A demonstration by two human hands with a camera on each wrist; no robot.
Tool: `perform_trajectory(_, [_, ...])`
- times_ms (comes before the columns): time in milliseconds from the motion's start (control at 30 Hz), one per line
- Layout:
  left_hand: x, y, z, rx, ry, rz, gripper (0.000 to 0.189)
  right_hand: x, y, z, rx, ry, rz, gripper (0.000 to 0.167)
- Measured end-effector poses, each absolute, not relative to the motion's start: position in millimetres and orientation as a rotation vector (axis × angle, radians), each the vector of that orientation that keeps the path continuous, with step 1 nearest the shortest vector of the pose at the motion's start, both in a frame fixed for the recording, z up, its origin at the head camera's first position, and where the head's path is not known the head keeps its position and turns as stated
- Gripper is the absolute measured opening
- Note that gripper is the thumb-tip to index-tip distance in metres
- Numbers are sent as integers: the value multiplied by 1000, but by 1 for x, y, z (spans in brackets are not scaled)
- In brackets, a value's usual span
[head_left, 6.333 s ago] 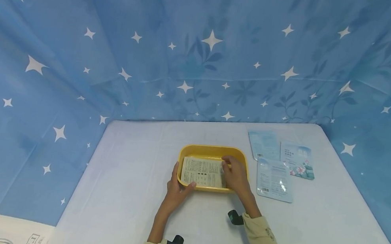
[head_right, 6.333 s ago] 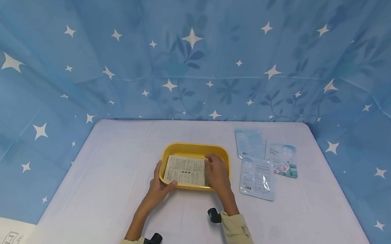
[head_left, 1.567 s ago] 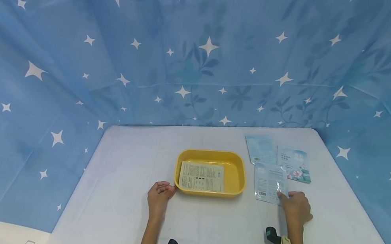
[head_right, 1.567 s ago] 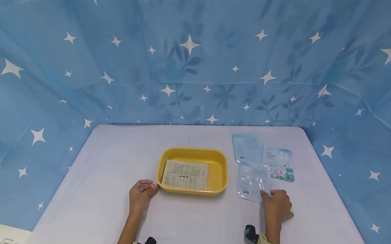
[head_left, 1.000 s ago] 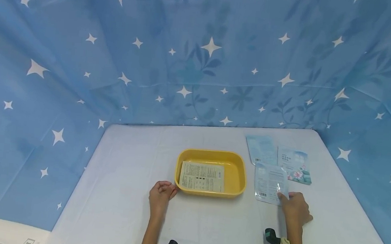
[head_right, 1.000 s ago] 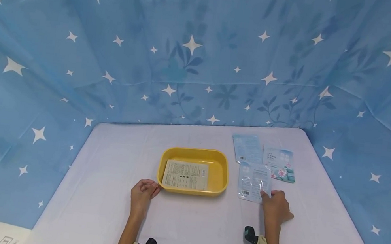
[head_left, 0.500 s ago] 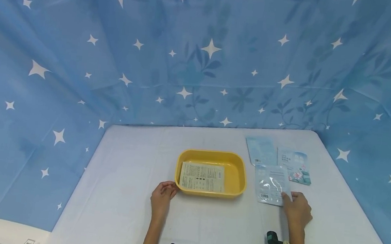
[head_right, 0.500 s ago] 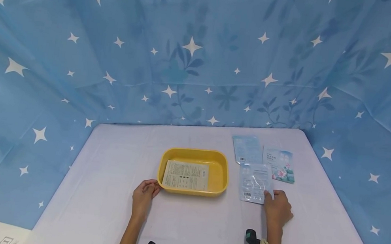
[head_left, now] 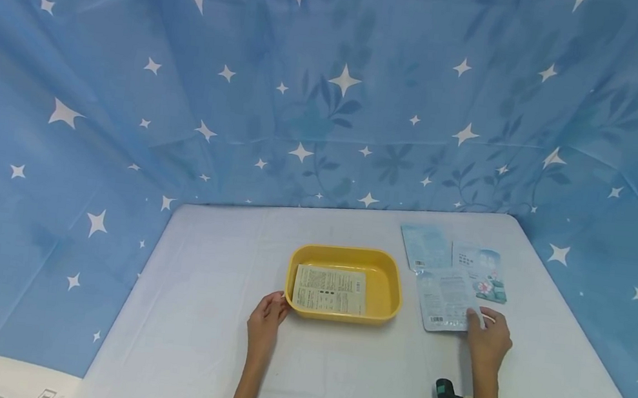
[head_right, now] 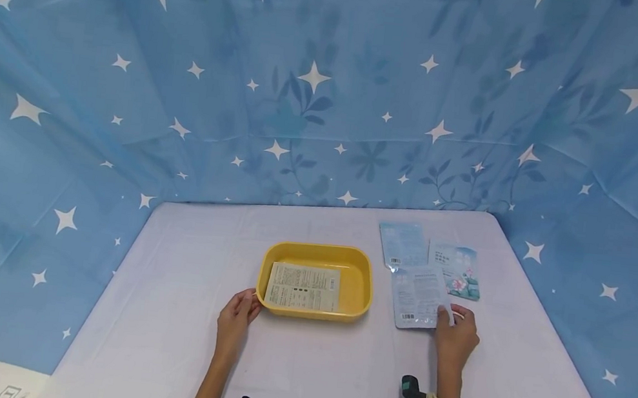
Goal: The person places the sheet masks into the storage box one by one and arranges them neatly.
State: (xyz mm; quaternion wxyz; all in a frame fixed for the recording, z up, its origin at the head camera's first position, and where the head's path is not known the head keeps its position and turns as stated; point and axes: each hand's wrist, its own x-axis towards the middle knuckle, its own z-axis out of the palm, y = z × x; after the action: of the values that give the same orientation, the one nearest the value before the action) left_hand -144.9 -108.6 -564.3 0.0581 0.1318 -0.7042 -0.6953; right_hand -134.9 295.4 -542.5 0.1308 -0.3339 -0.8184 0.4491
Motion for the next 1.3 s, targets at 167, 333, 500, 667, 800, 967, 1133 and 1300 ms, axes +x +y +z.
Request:
perform_trajectory(167, [-143, -106, -564, 359, -2223, -1997, 50, -135, 299, -541, -1047, -2281, 1578, 56])
perform_trajectory(333, [-142, -102, -563, 345, -2359, -1818, 48, -136, 299, -538, -1086, -2163, 1762, 63])
perform_trajectory(500, [-143, -100, -568, 224, -2425, -1770, 60, -138, 296, -534, -1122, -2074, 1814, 61])
perform_trajectory(667, [-140, -100, -574, 76, -2478, -1716, 79, -138, 294, -536, -1144, -1994, 1832, 58])
perform_trajectory(800, [-138, -101, -574, 25, -2496, -1672, 83, -138, 295, -540, -1132, -1976, 1829, 56])
perform_trajectory(967, [-138, -102, -574, 7, -2492, -1675, 85, -137, 296, -544, -1096, -1997, 1834, 54])
perform_trajectory(1133, [-139, -102, -574, -9, -2473, -1695, 85, -136, 295, -544, -1053, -2046, 1803, 51])
perform_trajectory(1300, [-141, -101, -575, 7, -2463, -1713, 83, -136, 292, -542, -1046, -2018, 1813, 49])
